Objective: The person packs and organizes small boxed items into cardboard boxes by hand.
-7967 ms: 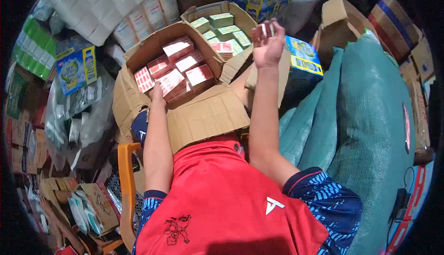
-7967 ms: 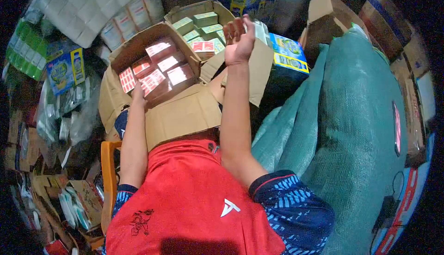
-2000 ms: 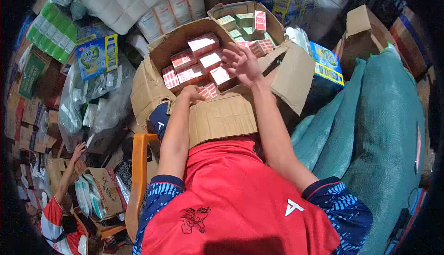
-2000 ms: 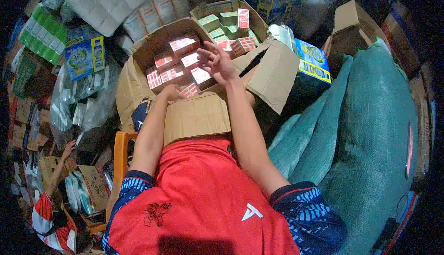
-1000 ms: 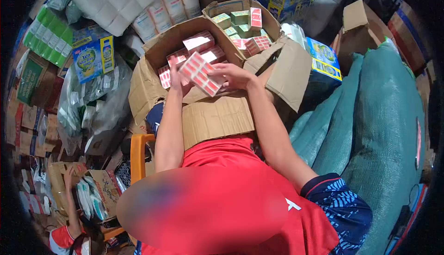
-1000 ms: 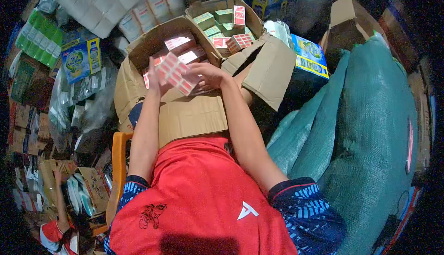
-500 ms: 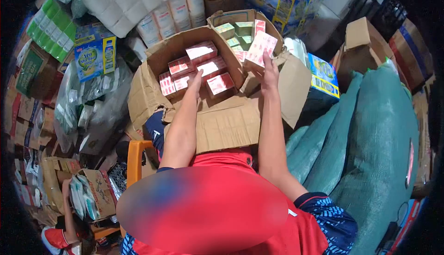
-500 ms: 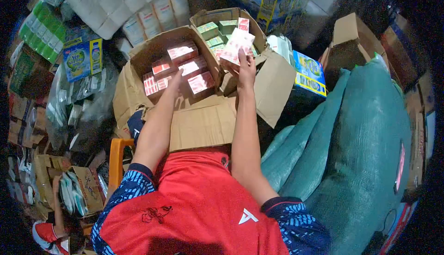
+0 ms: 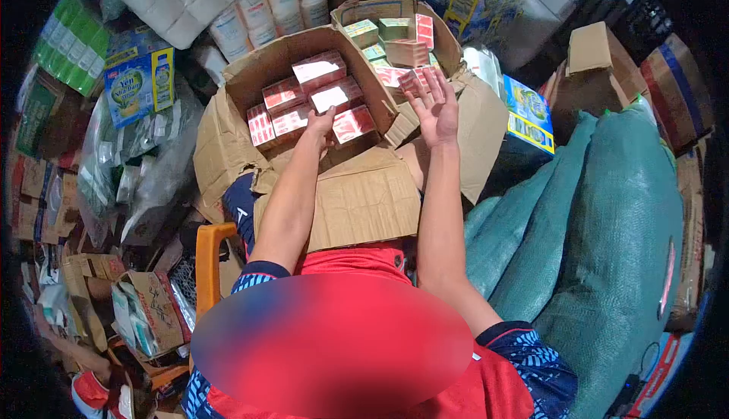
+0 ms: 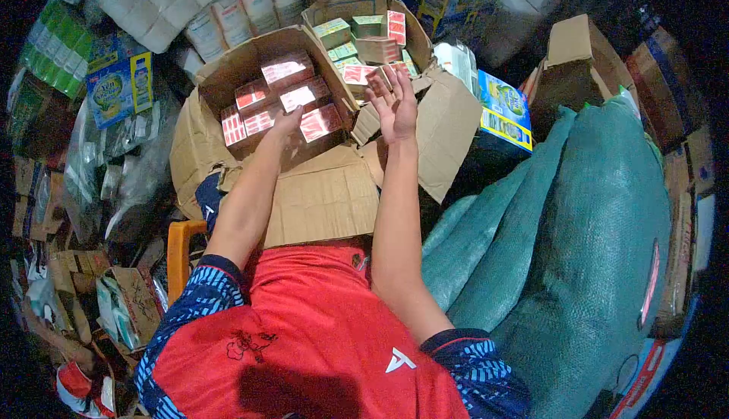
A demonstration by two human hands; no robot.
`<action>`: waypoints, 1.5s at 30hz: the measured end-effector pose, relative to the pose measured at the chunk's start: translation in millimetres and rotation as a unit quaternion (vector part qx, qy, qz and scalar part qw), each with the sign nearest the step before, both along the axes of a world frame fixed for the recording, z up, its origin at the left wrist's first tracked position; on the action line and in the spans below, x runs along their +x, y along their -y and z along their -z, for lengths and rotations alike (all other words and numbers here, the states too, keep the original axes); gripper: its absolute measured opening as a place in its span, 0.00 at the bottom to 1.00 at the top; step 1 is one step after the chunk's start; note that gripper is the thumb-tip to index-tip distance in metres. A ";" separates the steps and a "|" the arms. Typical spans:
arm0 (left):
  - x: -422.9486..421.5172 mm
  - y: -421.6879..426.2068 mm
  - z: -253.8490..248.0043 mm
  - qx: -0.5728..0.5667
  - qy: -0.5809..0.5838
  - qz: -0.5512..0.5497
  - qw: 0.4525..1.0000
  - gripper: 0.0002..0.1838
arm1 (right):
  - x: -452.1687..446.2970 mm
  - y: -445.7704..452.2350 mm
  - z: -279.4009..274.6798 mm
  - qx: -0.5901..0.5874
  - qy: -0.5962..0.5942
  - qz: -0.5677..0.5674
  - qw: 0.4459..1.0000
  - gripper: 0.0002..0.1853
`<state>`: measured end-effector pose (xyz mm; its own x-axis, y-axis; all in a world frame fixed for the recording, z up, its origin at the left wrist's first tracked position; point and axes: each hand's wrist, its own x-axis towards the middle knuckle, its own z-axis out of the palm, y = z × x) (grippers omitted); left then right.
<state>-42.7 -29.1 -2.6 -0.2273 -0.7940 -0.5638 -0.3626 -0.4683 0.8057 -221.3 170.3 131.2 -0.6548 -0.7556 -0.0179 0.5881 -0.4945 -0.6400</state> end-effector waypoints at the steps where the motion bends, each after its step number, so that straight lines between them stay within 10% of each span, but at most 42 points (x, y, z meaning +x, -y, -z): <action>1: 0.2 -4.3 -7.7 0.004 -0.001 -0.003 1.000 0.43 | 0.7 -0.3 -1.1 -0.007 0.009 0.002 1.000 0.31; 12: 20.1 -22.4 -31.5 0.109 -0.043 -0.012 0.993 0.23 | 5.0 5.6 6.6 0.008 0.045 0.007 0.999 0.30; 24: 13.1 -11.3 -14.5 0.118 0.013 0.014 0.993 0.25 | 9.0 2.7 -1.4 -0.003 0.085 0.021 0.996 0.24; 28: 19.2 4.6 3.6 0.094 -0.043 0.128 0.986 0.44 | 7.8 3.5 1.9 -0.012 0.097 0.021 0.995 0.25; 32: 23.3 5.0 7.1 0.113 -0.040 0.118 0.986 0.43 | 5.1 6.3 6.6 -0.010 0.106 0.025 0.994 0.27; 36: 23.6 -4.5 -0.8 0.122 -0.129 0.058 0.982 0.22 | 6.3 6.9 8.4 0.001 0.105 0.031 0.994 0.29; 45: 38.1 -23.0 -61.2 -0.052 -0.046 -0.030 0.997 0.36 | 5.8 8.1 6.8 -0.012 0.101 0.026 0.994 0.25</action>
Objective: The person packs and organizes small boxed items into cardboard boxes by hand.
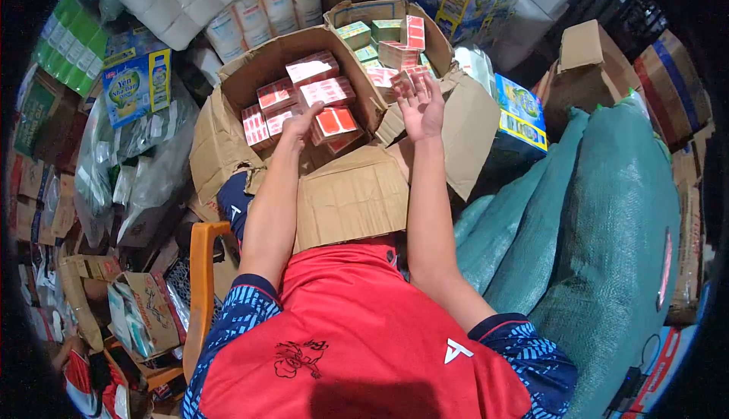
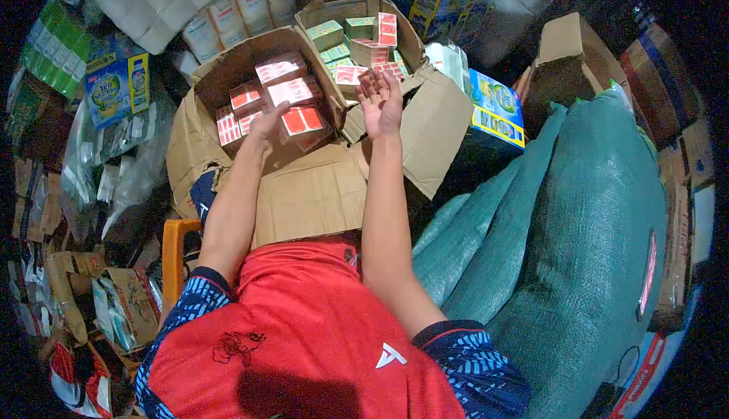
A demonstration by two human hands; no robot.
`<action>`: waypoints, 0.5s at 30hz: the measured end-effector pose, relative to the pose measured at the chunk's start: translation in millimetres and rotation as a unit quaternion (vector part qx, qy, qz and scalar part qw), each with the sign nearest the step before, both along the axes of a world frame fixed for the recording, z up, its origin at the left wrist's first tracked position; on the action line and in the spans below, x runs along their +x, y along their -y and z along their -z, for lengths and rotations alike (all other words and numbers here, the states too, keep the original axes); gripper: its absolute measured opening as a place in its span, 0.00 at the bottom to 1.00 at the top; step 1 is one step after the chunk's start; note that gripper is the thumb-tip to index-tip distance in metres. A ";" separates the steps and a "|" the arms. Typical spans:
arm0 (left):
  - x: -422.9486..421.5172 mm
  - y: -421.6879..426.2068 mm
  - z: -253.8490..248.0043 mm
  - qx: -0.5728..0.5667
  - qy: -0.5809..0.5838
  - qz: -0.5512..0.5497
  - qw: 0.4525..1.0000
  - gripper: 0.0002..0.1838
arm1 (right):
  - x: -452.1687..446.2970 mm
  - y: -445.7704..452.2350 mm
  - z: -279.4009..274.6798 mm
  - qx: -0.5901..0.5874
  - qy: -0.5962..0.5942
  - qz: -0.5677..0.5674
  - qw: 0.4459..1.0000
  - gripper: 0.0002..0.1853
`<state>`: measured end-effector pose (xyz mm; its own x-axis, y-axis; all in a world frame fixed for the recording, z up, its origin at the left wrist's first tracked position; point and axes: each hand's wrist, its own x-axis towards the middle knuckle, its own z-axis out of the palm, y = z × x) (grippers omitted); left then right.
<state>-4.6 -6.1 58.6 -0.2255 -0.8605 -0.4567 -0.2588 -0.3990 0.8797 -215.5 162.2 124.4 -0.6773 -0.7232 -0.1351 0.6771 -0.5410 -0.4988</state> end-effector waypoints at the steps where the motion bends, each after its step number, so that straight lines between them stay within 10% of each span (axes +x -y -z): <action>1: 2.1 9.1 -3.0 0.007 -0.033 0.015 0.999 0.30 | 0.0 0.2 0.0 -0.006 -0.003 -0.006 1.000 0.26; 9: 4.2 -10.7 -100.4 -0.039 -0.325 0.099 0.940 0.18 | 0.3 3.8 2.7 -0.076 -0.091 -0.142 0.983 0.38; 15: -44.6 -61.3 -156.6 -0.125 -0.236 0.220 0.938 0.24 | 34.9 -15.9 -39.0 -0.043 -0.137 -0.130 0.981 0.37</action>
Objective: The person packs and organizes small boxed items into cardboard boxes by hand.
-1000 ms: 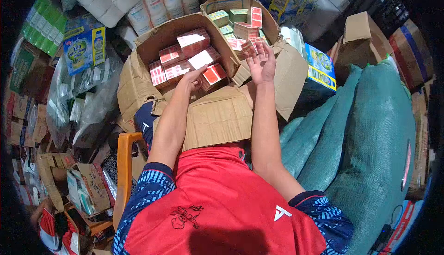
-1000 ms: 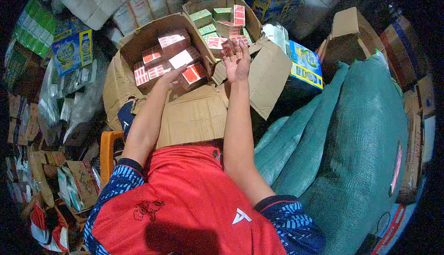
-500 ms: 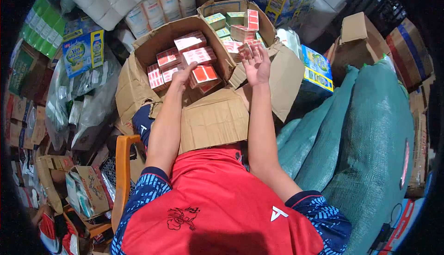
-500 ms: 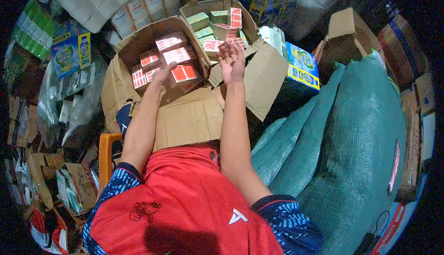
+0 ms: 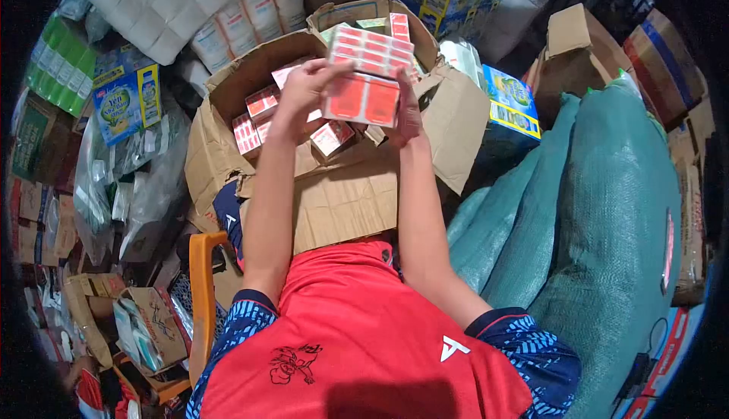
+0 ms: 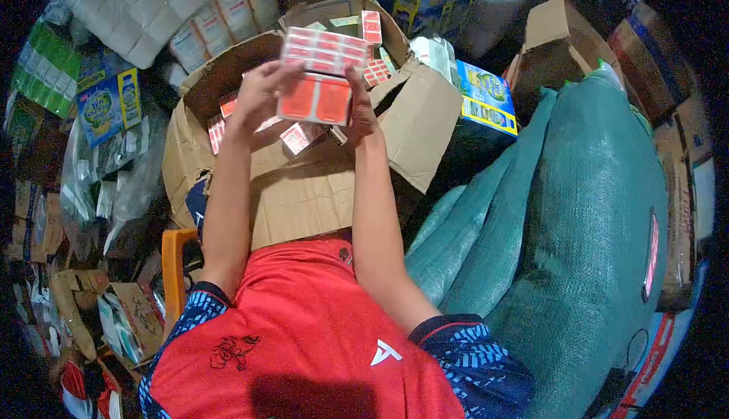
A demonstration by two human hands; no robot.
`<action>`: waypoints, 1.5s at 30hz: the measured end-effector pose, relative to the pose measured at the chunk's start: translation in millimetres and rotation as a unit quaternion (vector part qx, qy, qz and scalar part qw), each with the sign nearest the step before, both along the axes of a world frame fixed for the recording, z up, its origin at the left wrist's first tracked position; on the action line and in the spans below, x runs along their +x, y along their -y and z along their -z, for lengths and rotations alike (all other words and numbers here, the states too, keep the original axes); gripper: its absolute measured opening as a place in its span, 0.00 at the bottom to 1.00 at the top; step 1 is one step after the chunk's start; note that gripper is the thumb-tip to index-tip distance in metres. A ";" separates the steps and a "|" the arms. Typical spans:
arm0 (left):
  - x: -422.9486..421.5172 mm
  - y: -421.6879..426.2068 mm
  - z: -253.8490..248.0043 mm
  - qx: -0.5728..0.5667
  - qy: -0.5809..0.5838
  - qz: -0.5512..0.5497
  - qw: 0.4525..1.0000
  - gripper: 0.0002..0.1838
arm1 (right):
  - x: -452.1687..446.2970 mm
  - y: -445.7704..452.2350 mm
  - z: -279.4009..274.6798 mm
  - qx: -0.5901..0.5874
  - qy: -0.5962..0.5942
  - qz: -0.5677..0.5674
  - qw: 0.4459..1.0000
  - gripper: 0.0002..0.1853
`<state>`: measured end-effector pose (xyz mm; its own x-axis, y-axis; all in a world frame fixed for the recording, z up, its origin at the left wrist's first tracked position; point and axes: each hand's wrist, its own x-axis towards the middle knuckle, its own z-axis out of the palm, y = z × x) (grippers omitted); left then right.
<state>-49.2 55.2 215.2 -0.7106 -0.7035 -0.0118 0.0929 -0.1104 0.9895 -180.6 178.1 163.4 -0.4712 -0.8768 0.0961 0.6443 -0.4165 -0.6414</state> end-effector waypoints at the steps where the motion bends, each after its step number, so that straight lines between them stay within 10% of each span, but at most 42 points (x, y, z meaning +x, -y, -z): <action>1: -6.2 -6.0 -0.3 -0.075 0.054 -0.041 0.995 0.27 | -3.4 0.8 1.8 -0.016 0.009 0.009 1.000 0.36; 8: -20.5 13.3 35.2 -0.017 -0.009 -0.113 0.993 0.22 | -44.6 -2.8 37.9 -0.065 0.123 0.083 0.987 0.30; 14: 24.7 109.5 216.4 -0.054 0.214 -0.194 0.956 0.23 | -49.3 -0.3 35.3 0.066 0.095 0.226 0.967 0.29; 17: 38.3 65.0 183.9 0.049 0.417 -0.061 0.906 0.28 | -77.9 8.8 53.7 -0.073 -0.012 0.133 0.988 0.33; 19: 38.6 79.9 227.6 0.082 0.463 0.042 0.882 0.26 | -61.9 2.3 36.4 -0.077 0.247 0.143 0.955 0.37; 23: 34.7 69.7 234.9 0.079 0.485 0.098 0.866 0.52 | -50.0 6.8 22.9 -0.289 0.313 0.002 0.905 0.43; 27: 30.8 69.7 236.1 0.072 0.472 0.143 0.867 0.61 | -41.3 9.8 47.4 -0.035 0.224 0.104 0.968 0.36; 29: 25.2 67.4 231.9 0.015 0.487 0.115 0.865 0.58 | -42.3 19.5 69.0 0.197 0.306 0.146 0.920 0.40; 37: 30.8 74.5 238.8 0.042 0.517 0.108 0.848 0.35 | -45.4 33.3 78.7 0.036 0.192 0.019 0.980 0.56; 45: 25.2 60.1 212.7 -0.086 0.508 0.105 0.850 0.17 | -64.0 26.8 106.2 0.199 0.314 0.098 0.923 0.53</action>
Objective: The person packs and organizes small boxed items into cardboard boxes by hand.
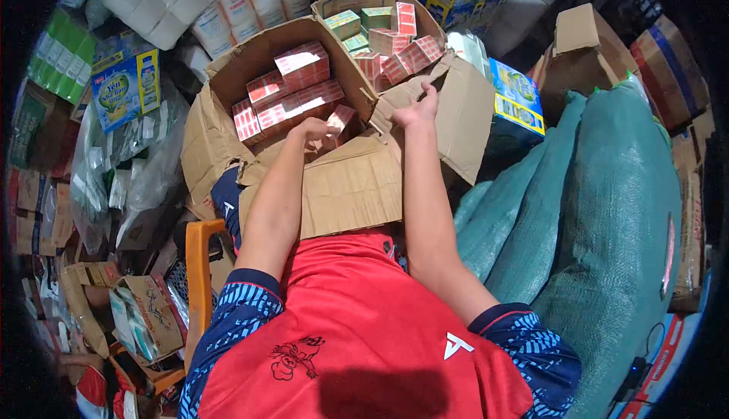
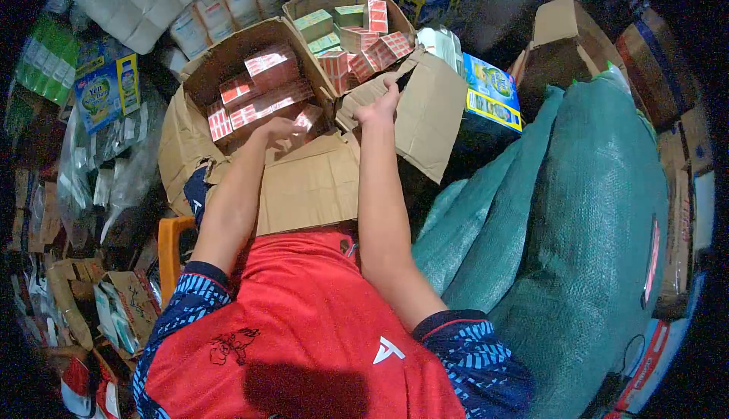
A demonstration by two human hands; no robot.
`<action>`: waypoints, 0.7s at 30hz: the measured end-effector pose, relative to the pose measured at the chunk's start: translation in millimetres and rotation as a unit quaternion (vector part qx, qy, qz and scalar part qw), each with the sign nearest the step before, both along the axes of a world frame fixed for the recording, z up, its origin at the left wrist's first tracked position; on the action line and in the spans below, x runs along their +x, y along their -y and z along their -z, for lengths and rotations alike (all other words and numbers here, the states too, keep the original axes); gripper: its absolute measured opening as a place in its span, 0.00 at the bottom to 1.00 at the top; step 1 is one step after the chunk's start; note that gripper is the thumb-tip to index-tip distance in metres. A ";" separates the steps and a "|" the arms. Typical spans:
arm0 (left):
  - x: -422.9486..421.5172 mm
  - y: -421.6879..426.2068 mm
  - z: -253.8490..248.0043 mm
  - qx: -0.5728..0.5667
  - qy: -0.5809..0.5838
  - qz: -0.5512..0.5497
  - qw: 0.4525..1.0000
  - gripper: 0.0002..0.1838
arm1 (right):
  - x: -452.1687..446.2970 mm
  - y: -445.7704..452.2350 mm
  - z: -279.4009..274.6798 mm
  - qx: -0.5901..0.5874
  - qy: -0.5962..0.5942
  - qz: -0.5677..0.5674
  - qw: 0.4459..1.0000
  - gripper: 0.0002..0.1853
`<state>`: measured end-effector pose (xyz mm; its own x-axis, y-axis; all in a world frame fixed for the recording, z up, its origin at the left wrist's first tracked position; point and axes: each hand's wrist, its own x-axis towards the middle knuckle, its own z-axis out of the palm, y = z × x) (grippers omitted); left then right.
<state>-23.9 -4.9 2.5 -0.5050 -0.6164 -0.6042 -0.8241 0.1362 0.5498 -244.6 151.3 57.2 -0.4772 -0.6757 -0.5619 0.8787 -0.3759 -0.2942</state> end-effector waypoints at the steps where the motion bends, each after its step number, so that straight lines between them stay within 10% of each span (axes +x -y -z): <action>1: 0.2 1.9 2.5 -0.074 0.022 0.084 0.993 0.18 | -0.9 5.7 -1.6 0.064 0.031 0.009 0.997 0.46; 7: -0.9 9.8 28.9 0.091 -0.018 0.068 0.993 0.28 | 14.8 34.8 31.6 0.060 -0.118 -0.006 0.991 0.29; 11: 0.8 3.6 18.7 0.081 -0.040 0.086 0.992 0.51 | 20.8 10.9 -5.7 0.010 -0.122 -0.047 0.991 0.34; 16: -14.1 -0.8 11.5 -0.023 0.091 0.156 0.983 0.58 | 21.1 -13.0 -50.4 -0.018 -0.138 -0.037 0.990 0.31; 19: -21.3 -14.7 -13.5 -0.080 0.136 0.175 0.972 0.55 | 6.1 -27.3 -68.6 -0.136 -0.343 0.137 0.919 0.18; 21: -21.4 -3.3 7.9 -0.113 0.146 0.203 0.962 0.53 | -33.5 -53.6 -58.6 0.105 -0.486 0.191 0.846 0.22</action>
